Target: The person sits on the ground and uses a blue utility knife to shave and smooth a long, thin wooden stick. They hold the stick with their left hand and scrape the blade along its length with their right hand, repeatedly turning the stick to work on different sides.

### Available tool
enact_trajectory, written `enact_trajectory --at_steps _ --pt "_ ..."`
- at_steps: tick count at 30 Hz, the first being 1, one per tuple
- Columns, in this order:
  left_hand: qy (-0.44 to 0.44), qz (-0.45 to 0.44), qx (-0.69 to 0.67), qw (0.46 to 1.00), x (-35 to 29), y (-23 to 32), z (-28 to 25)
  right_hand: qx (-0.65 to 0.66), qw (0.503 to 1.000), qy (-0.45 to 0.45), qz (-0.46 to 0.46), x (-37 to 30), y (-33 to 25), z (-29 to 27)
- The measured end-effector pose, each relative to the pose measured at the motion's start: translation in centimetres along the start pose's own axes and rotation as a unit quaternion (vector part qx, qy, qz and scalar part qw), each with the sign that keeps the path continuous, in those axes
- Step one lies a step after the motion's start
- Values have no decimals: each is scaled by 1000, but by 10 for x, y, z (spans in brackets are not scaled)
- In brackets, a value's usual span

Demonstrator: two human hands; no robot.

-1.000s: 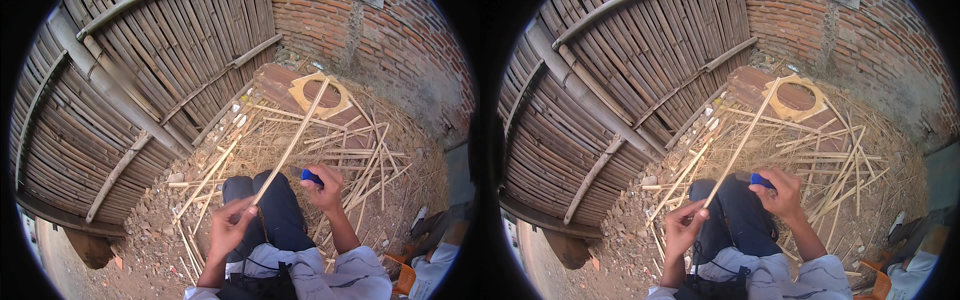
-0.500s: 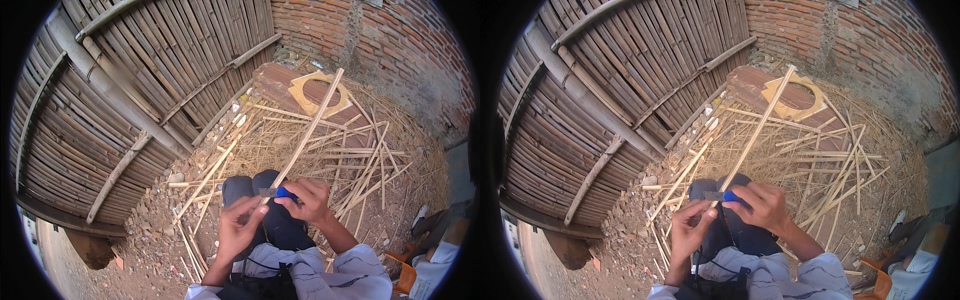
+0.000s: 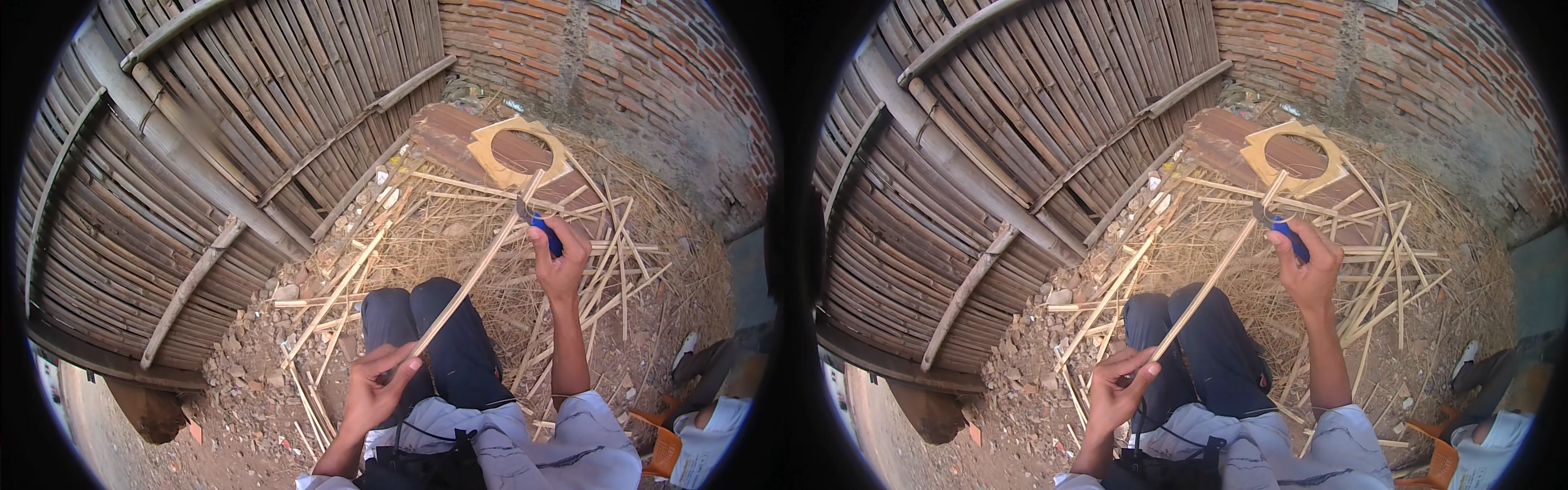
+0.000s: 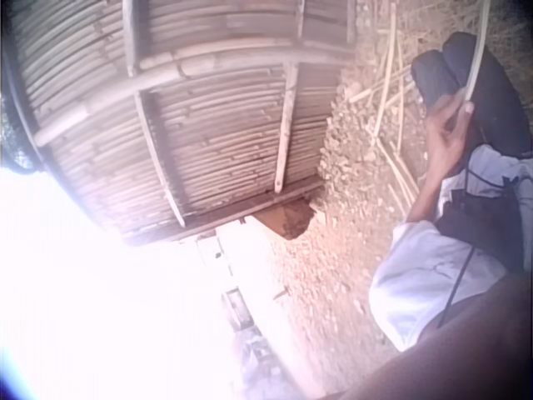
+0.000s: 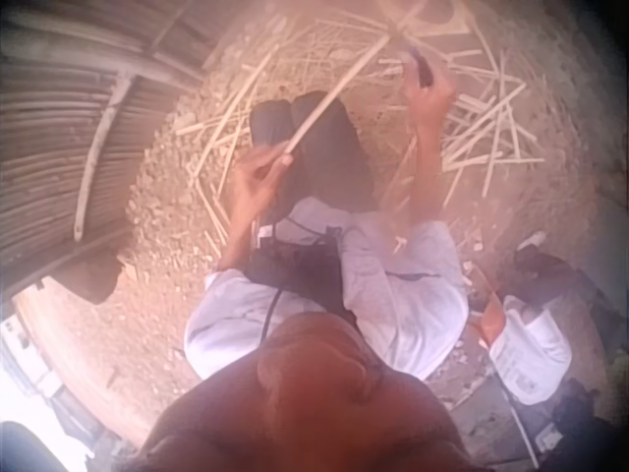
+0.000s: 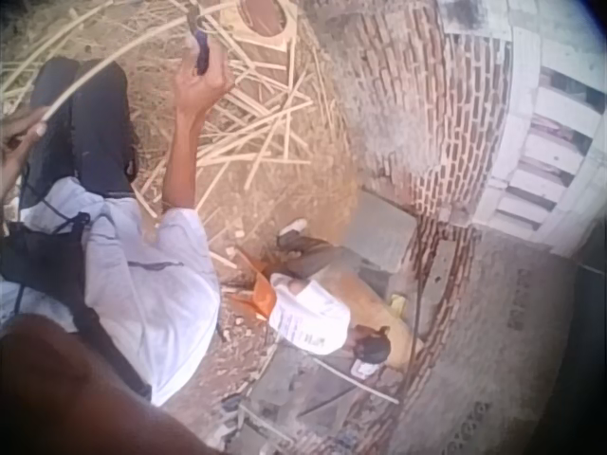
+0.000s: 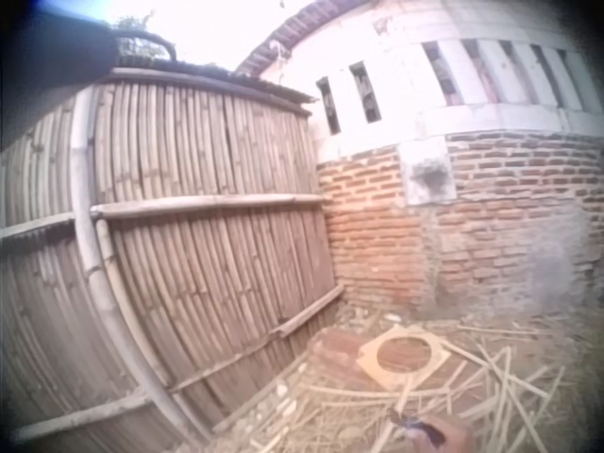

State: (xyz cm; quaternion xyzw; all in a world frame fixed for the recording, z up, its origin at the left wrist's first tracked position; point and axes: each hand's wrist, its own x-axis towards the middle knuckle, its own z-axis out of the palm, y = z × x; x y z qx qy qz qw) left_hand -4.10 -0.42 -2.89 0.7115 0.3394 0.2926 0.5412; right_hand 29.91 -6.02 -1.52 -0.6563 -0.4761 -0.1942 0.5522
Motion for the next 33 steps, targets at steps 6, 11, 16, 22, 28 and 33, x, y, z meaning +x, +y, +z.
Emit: enact_trajectory --at_steps 6,11,16,22,28,33 --pt "-10 0 0 1000 -12 -13 -21 8 973 166 162 43 116 -23" --pt "61 -40 33 997 3 -5 -15 66 980 13 186 3 54 -13" --pt "66 7 -6 998 22 3 7 95 989 -114 0 -47 -30 17" --pt "50 43 15 998 30 19 21 103 978 -164 -80 -71 -54 32" --pt "55 64 21 996 31 18 24 99 978 -146 -111 -76 -59 36" --pt "37 43 -29 998 32 6 25 76 978 -147 -127 -71 -60 33"
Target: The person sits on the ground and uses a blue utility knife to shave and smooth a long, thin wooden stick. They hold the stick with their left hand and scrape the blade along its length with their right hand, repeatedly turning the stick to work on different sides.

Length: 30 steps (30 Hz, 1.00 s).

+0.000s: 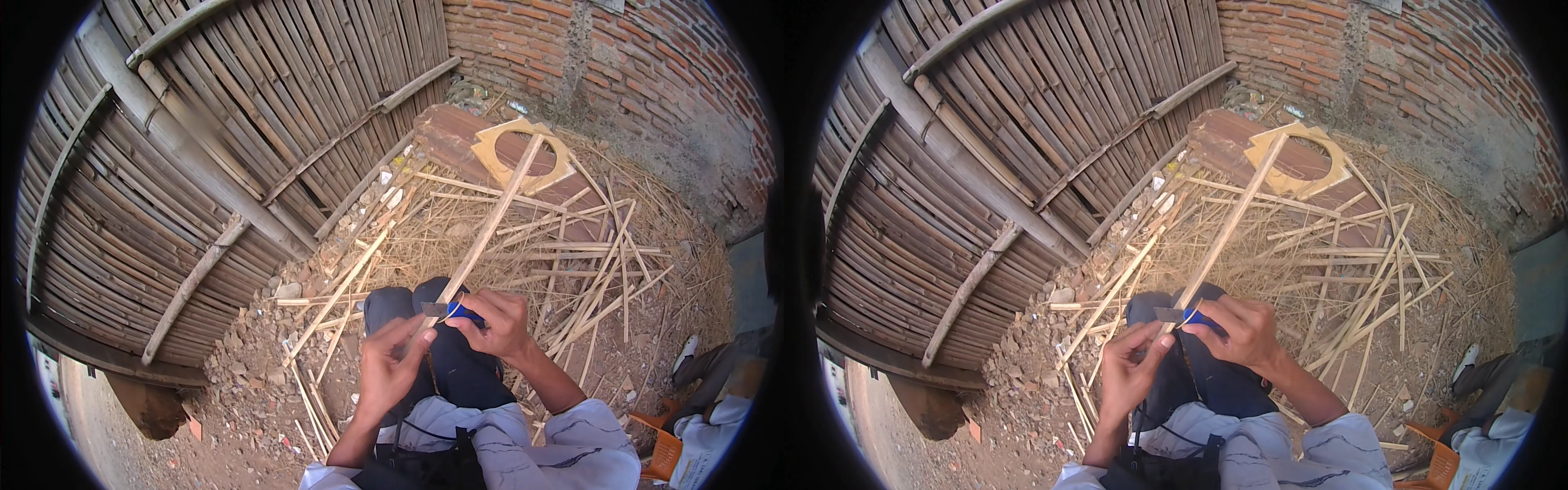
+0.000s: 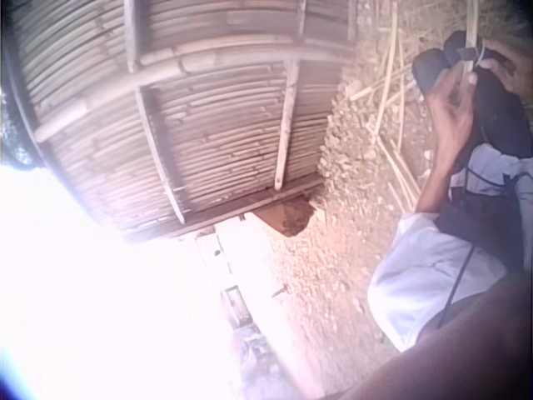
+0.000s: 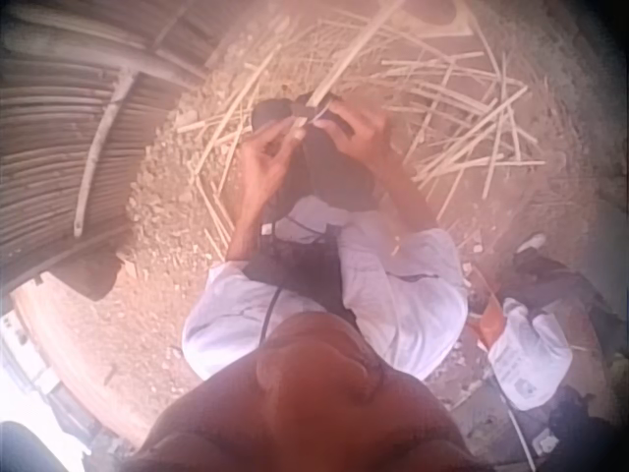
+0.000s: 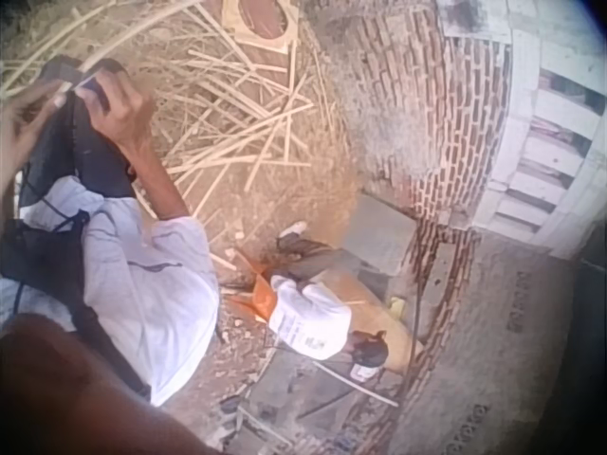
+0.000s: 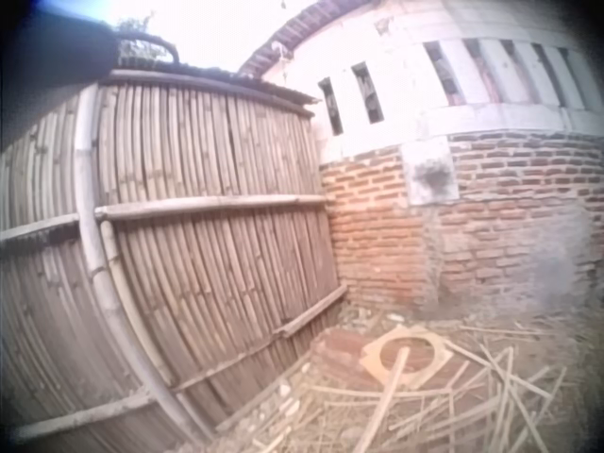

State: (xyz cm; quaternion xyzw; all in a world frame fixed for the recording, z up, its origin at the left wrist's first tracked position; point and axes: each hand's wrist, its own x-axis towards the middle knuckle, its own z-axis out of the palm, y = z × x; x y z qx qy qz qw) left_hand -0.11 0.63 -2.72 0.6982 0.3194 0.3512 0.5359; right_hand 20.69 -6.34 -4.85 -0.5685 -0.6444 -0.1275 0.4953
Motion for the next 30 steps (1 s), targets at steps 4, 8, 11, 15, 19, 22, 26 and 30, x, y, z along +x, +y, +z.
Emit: enact_trajectory --at_steps 4,8,11,15,19,22,26,30 --pt "-19 -10 -10 1000 -2 1 -3 -11 998 48 40 3 12 -6" --pt "-35 -60 15 998 -25 -13 -17 -41 977 136 160 17 75 -29" --pt "-34 -80 22 996 -38 -27 -28 -96 937 176 285 15 154 -52" --pt "-2 -112 38 993 -38 -40 -54 -169 886 170 396 -54 308 -101" --pt "45 -133 58 988 -31 -48 -80 -312 790 -200 488 -163 340 -97" --pt "18 -159 0 987 -23 -47 -90 -246 654 -579 420 -249 336 -92" --pt "18 -161 -39 986 -19 -42 -85 -215 668 -564 435 -281 296 -74" --pt "-9 -173 -95 980 -10 -31 -71 -227 810 -287 458 -239 251 -62"
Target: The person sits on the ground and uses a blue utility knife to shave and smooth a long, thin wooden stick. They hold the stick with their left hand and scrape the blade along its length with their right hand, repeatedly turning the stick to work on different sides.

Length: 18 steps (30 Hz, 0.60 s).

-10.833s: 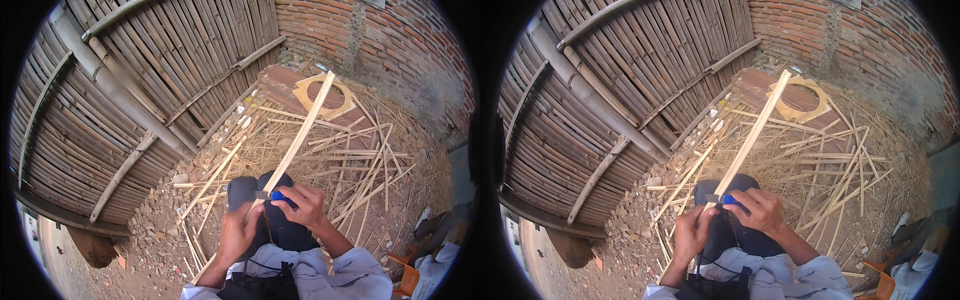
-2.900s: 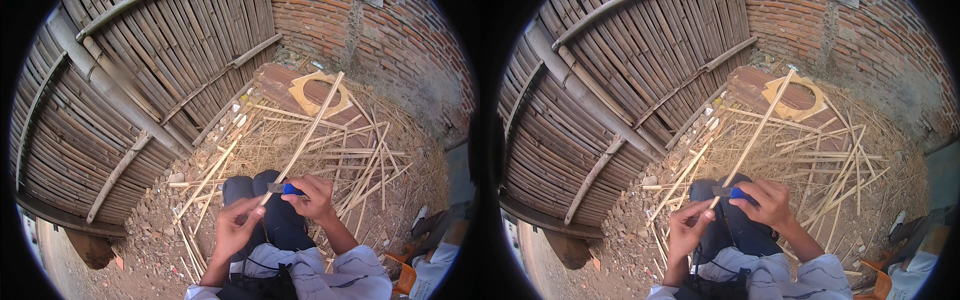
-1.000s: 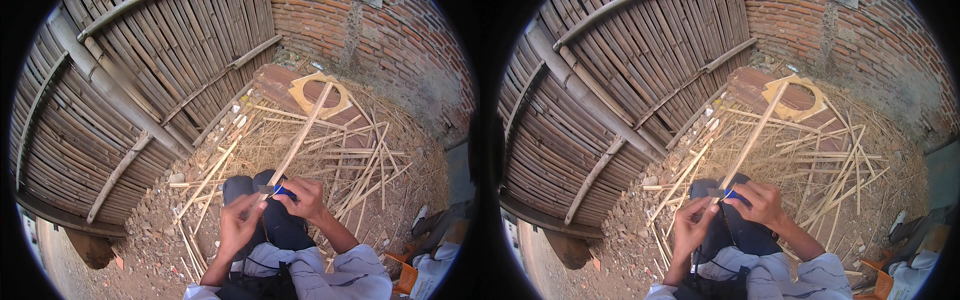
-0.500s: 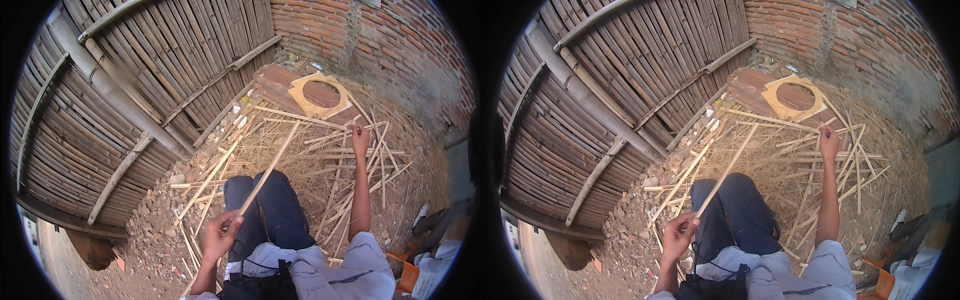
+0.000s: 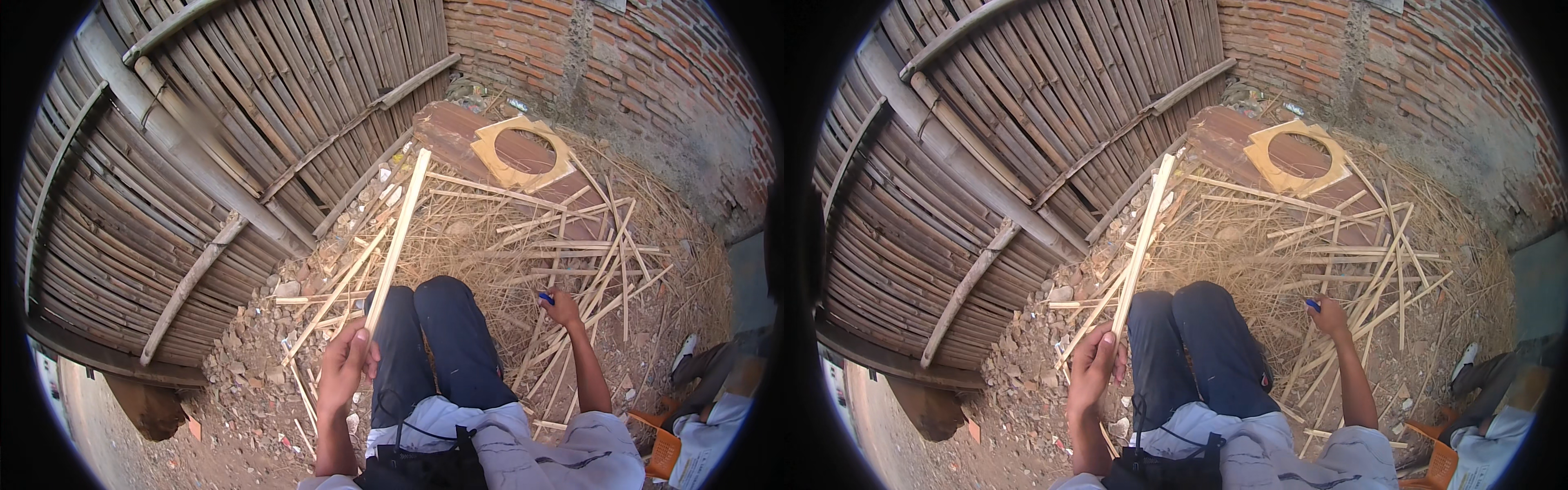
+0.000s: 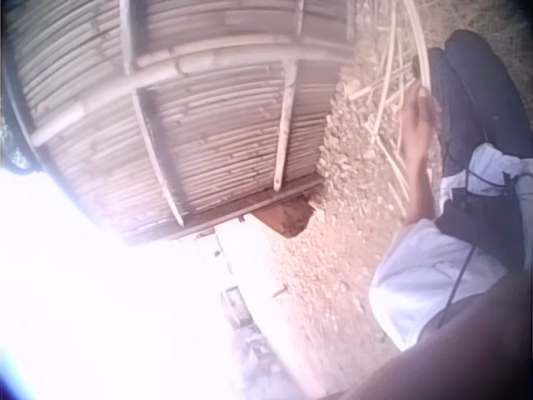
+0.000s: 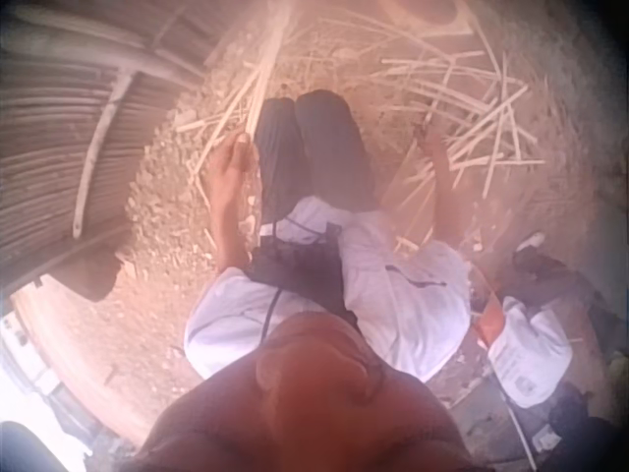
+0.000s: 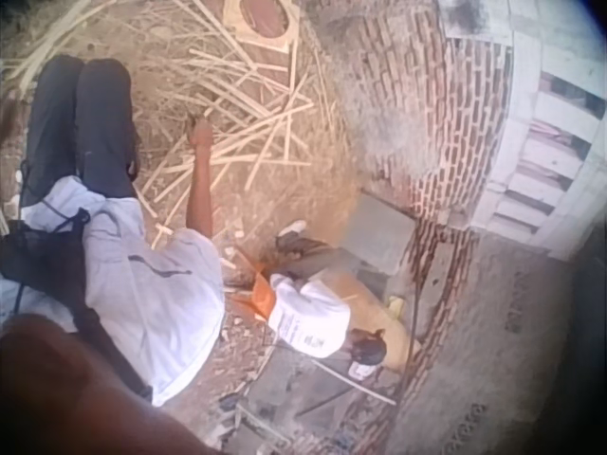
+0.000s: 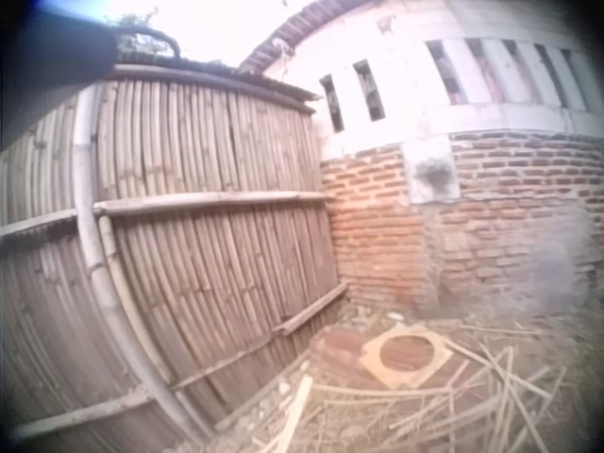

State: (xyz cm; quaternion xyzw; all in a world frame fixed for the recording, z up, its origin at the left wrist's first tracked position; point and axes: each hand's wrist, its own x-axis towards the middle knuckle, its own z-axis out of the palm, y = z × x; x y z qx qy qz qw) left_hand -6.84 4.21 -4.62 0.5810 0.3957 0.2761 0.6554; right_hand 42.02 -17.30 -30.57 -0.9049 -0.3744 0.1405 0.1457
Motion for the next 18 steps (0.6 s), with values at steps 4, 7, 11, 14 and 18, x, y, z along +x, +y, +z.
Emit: enact_trajectory --at_steps 4,7,11,14,18 --pt "-58 6 -33 998 5 1 14 327 943 57 -30 -6 -87 -47" --pt "-90 19 -12 996 6 9 26 463 879 71 -94 -35 -177 -93" --pt "-93 16 -2 996 2 22 46 576 792 66 -191 -75 -259 -132" --pt "-116 28 0 993 1 23 50 592 769 25 -237 -93 -292 -153" --pt "-127 34 29 991 -4 29 54 620 743 -21 -252 -93 -310 -147"
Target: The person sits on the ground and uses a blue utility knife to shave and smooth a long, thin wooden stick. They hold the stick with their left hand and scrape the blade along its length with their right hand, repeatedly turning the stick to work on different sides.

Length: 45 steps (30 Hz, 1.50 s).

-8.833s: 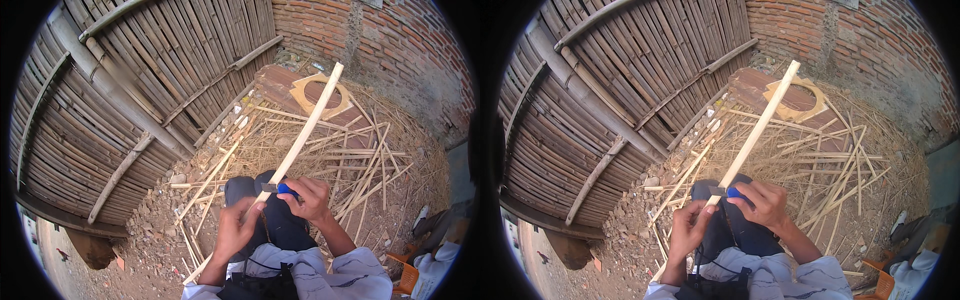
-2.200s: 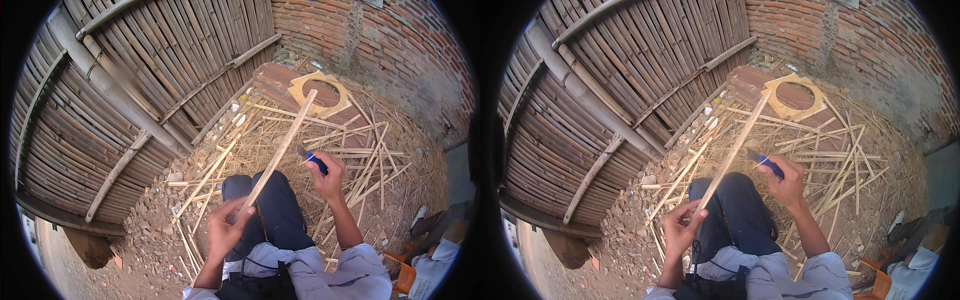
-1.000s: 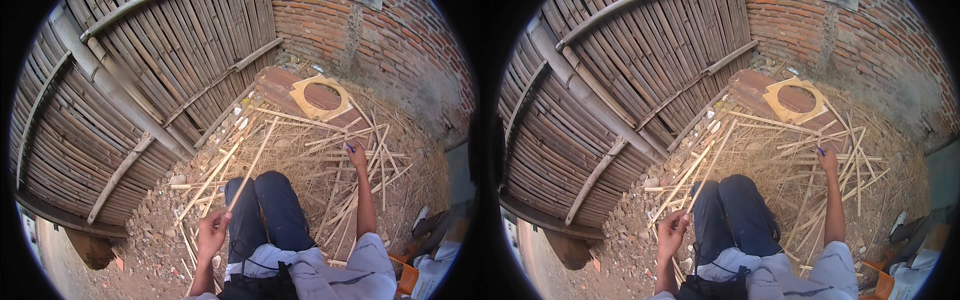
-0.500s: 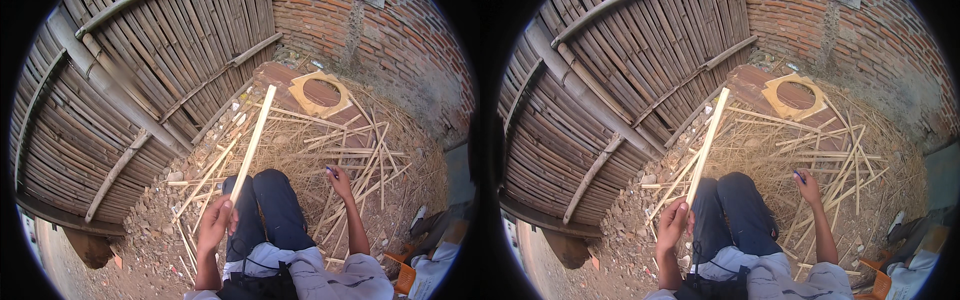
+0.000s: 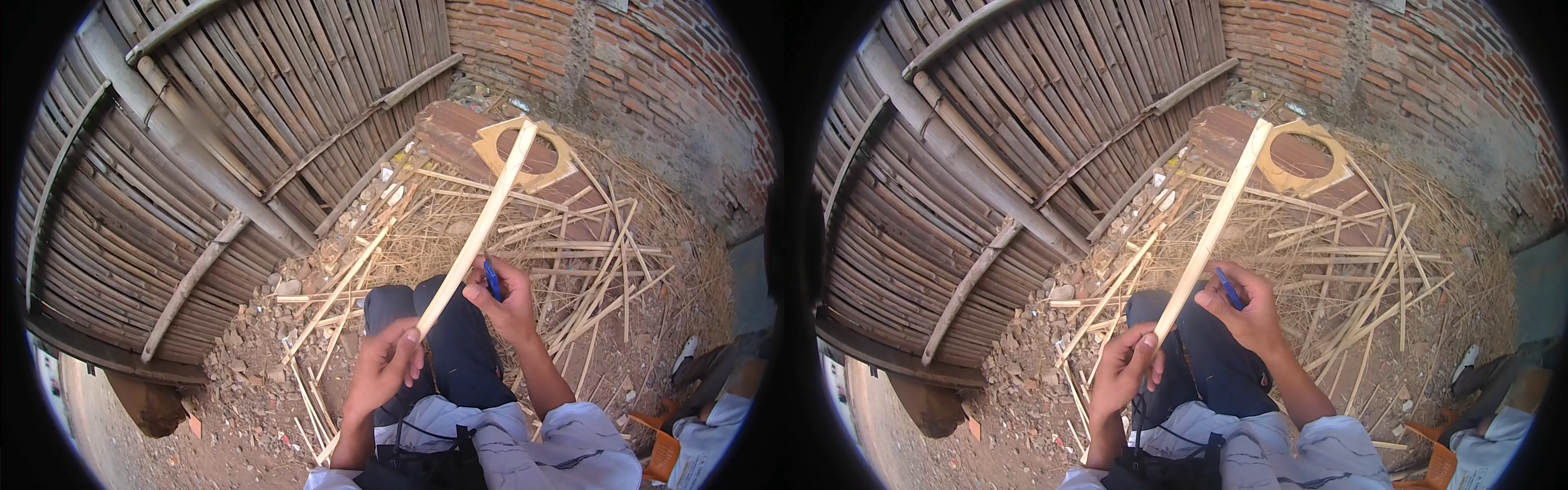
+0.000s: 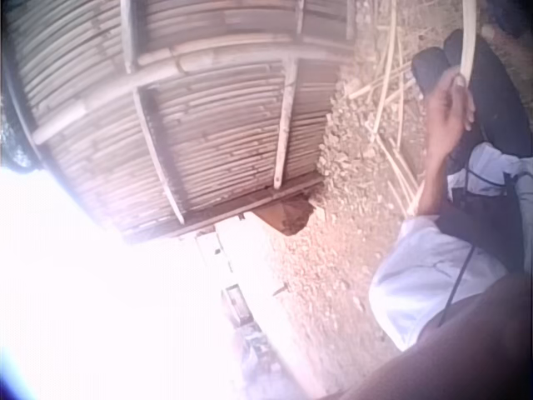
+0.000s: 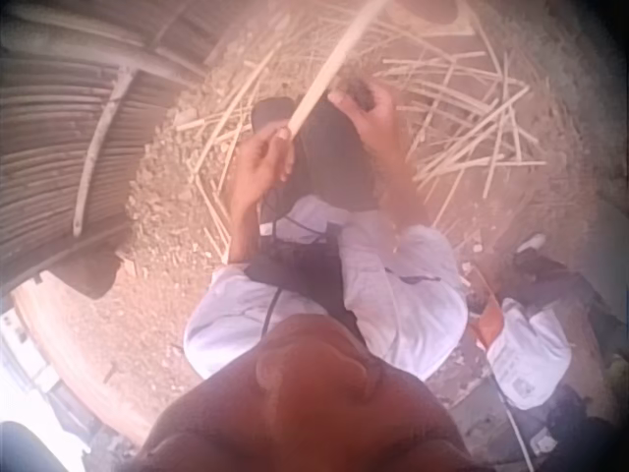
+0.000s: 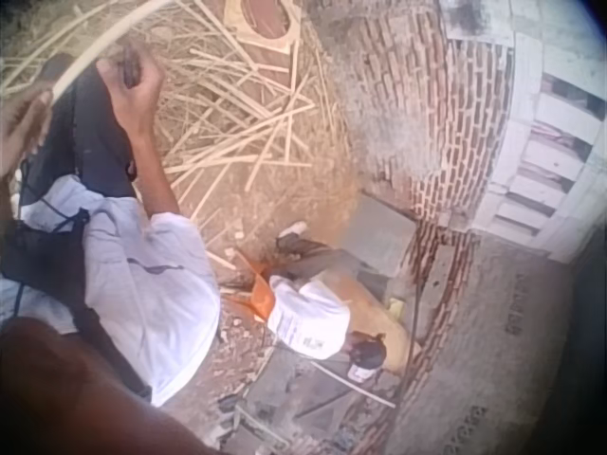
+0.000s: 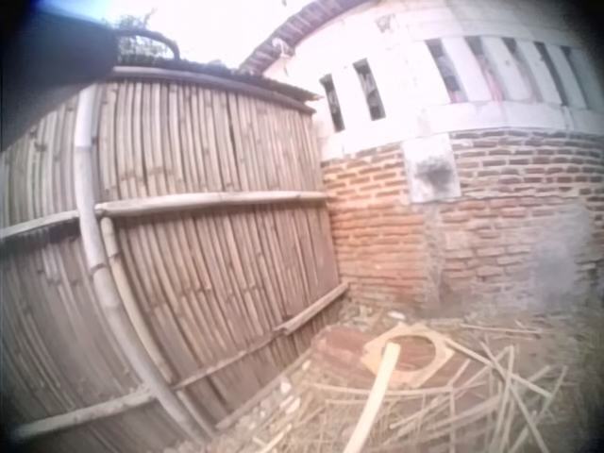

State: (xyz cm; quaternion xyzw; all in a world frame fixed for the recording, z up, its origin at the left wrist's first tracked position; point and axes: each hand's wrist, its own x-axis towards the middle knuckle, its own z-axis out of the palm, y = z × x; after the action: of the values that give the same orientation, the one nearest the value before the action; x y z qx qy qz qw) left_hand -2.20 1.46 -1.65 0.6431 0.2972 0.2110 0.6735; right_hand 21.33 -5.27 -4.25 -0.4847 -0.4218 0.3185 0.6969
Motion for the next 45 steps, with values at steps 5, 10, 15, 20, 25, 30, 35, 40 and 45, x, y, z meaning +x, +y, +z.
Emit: enact_trajectory --at_steps 5,10,15,20,25,30,35,40,45 --pt "-3 19 51 999 -1 4 2 45 999 -21 7 3 -6 11" --pt "32 56 87 994 -1 6 12 13 1000 -18 3 -1 -9 13" --pt "113 81 136 981 -1 3 16 -196 967 10 -164 -7 -20 14" --pt "144 132 175 965 0 14 21 -368 887 -12 -280 -14 -19 12" --pt "173 151 218 949 -3 26 29 -406 858 8 -313 -17 -18 13" --pt "185 155 234 942 -3 29 32 -419 844 8 -335 -15 -18 11" --pt "182 148 228 945 -2 22 29 -439 840 8 -319 -15 -29 12" --pt "178 109 202 957 -5 22 28 -435 836 22 -334 -13 -26 10" --pt "166 67 228 957 -11 25 23 -440 840 76 -308 -4 -28 -4"
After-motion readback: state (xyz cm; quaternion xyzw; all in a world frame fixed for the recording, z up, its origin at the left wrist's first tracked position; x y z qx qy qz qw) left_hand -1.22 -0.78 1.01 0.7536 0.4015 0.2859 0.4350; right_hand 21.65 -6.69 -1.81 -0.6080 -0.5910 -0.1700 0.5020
